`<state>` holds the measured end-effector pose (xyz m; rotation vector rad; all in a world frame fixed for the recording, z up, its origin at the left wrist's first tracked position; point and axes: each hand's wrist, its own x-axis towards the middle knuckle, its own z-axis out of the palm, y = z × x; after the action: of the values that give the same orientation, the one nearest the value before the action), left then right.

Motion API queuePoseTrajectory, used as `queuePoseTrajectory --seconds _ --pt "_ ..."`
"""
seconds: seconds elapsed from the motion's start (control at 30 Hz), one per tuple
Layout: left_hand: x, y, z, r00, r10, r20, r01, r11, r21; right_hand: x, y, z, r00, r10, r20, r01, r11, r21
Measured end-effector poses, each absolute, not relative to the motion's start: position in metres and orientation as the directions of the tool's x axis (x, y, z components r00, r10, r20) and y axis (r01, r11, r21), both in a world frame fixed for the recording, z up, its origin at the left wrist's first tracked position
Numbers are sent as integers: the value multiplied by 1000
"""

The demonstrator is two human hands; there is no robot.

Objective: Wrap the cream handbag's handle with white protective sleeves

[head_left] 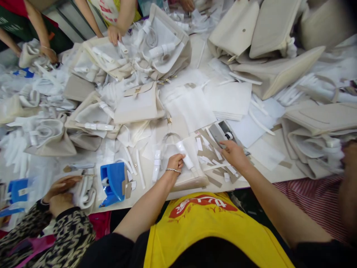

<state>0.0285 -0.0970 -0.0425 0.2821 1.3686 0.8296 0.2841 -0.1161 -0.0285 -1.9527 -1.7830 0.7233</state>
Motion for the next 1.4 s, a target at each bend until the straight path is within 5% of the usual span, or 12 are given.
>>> queuePoseTrajectory --seconds 0.2,0.47,0.6,0.67,0.77,0.83,0.9,1.07,1.17,1.3,1.4 --pt "24 -102 -38 15 647 -762 -351 717 602 280 -207 -53 41 931 -363 741 -272 -614" --pt "24 -102 -35 23 676 -737 -359 693 625 218 -229 -77 -15 865 -502 949 -147 -280" --pt "23 -102 -38 28 681 -732 -364 689 627 240 -221 -69 14 804 -595 900 -270 -343" --pt "24 -102 -40 37 679 -733 -372 690 621 262 -218 -59 12 779 -627 783 -398 -479" --pt "25 -102 -42 47 678 -733 -390 688 612 287 -207 -41 -76 770 -634 336 -579 -743" --pt "25 -103 -42 49 676 -736 -398 689 606 289 -195 -33 -91 779 -621 50 -619 -784" --pt "25 -103 -41 46 672 -739 -401 690 603 280 -179 -34 -52 781 -623 -36 -624 -780" --pt "25 -103 -41 37 670 -742 -395 692 605 239 -146 -67 185 731 -657 258 -681 -685" --pt "26 -104 -42 39 666 -745 -392 696 601 225 -144 -88 313 767 -560 540 -629 -559" --pt "27 -105 -43 49 652 -756 -397 708 585 224 -147 -95 170 843 -511 860 -380 -341" --pt "27 -104 -45 49 644 -764 -403 712 574 232 -141 -88 19 825 -566 911 -247 -330"
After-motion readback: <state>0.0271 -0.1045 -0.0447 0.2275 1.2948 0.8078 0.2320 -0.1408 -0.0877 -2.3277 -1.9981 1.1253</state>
